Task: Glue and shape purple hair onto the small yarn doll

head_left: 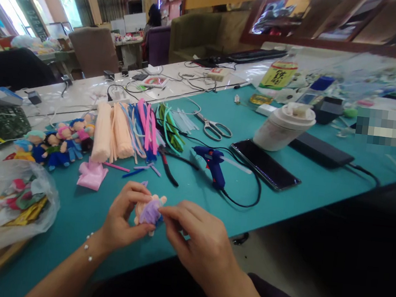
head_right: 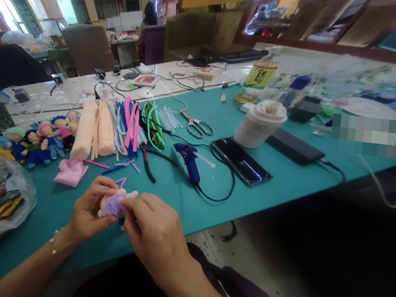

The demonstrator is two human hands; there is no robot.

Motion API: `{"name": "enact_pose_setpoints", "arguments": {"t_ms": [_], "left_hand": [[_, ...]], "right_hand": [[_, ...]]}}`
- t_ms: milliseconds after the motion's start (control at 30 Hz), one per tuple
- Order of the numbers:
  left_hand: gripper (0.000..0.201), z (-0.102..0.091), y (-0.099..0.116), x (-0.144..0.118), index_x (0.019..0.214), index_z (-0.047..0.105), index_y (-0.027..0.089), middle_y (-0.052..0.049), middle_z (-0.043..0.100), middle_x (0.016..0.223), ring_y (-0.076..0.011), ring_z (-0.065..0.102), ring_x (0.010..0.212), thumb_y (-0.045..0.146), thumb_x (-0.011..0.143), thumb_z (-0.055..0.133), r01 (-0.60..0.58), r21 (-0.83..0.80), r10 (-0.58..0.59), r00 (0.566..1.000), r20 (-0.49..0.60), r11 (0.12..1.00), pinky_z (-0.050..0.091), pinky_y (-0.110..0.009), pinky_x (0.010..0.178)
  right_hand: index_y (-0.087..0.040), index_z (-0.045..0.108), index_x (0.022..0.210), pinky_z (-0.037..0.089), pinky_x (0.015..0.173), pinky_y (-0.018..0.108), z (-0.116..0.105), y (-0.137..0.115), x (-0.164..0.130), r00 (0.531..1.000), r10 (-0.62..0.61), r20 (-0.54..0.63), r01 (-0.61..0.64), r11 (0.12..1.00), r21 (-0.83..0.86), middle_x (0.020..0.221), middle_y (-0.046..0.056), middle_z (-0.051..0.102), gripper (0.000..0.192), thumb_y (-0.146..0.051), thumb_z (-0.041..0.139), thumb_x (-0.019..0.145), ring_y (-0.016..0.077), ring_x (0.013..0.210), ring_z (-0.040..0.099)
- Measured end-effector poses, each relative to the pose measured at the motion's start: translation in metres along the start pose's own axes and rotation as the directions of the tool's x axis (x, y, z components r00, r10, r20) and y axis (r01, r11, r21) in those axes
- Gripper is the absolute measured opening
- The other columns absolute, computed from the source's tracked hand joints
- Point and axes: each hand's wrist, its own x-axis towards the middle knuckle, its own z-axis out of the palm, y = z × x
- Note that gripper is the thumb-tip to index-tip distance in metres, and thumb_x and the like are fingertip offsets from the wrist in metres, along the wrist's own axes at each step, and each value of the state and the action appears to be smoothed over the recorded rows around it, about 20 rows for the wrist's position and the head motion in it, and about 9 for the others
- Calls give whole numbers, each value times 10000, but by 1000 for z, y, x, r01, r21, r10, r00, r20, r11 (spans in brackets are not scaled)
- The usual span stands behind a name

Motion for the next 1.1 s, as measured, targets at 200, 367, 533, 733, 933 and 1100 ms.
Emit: {"name": "enact_pose_setpoints", "arguments": {"t_ms": [200, 367, 533, 733, 933, 1100], "left_hand": [[372, 0, 1, 0, 1054, 659, 219, -79, 607, 966, -218, 600, 894, 309, 721, 798, -9, -32, 10, 1000, 27, 999, 523, -350, 779], [395, 0, 0, 0, 1090, 640, 229, -72, 598, 954, -217, 587, 885, 319, 736, 787, -27, -35, 28, 999, 37, 999, 517, -341, 754], [409, -2, 2, 1, 1167, 607, 253, -68, 569, 975, -212, 564, 897, 291, 782, 742, -88, -6, 89, 991, 97, 996, 510, -352, 776], [385, -2, 3, -1, 1182, 589, 258, -59, 527, 991, -203, 524, 917, 288, 815, 702, -101, 7, 99, 985, 141, 995, 485, -331, 784], [394, -1, 3, -1, 1182, 571, 269, -58, 513, 1000, -207, 508, 923, 285, 812, 704, -97, -8, 97, 986, 137, 995, 469, -332, 778], [359, -1, 5, 1, 1151, 590, 264, -51, 529, 945, -209, 500, 888, 300, 813, 703, -105, -15, 106, 983, 151, 994, 453, -328, 745]], "right_hand": [[-164, 650, 911, 470, 546, 232, 0, 0, 1, 1000, -20, 8, 20, 1000, 2, 689, 35, 649, 198, -96, 465, 927, 135, 582, 590], [-171, 647, 916, 476, 552, 232, -1, 0, 1, 999, 1, 35, -1, 1000, 7, 715, 39, 658, 198, -99, 463, 928, 137, 601, 602], [-167, 650, 920, 477, 559, 236, -1, -2, -1, 999, 9, 37, -10, 1000, 24, 713, 40, 656, 201, -93, 464, 927, 142, 611, 608], [-157, 646, 915, 464, 551, 240, 1, -1, -3, 1000, -16, 24, 15, 999, 30, 690, 33, 628, 185, -98, 472, 934, 145, 605, 588], [-131, 652, 908, 454, 555, 248, 3, -2, -1, 999, -33, 28, 31, 999, 41, 695, 43, 617, 191, -105, 467, 947, 150, 616, 572], [-121, 657, 902, 438, 536, 249, 3, -3, -1, 999, -33, 31, 32, 998, 49, 686, 45, 611, 200, -108, 463, 949, 150, 604, 558]]}}
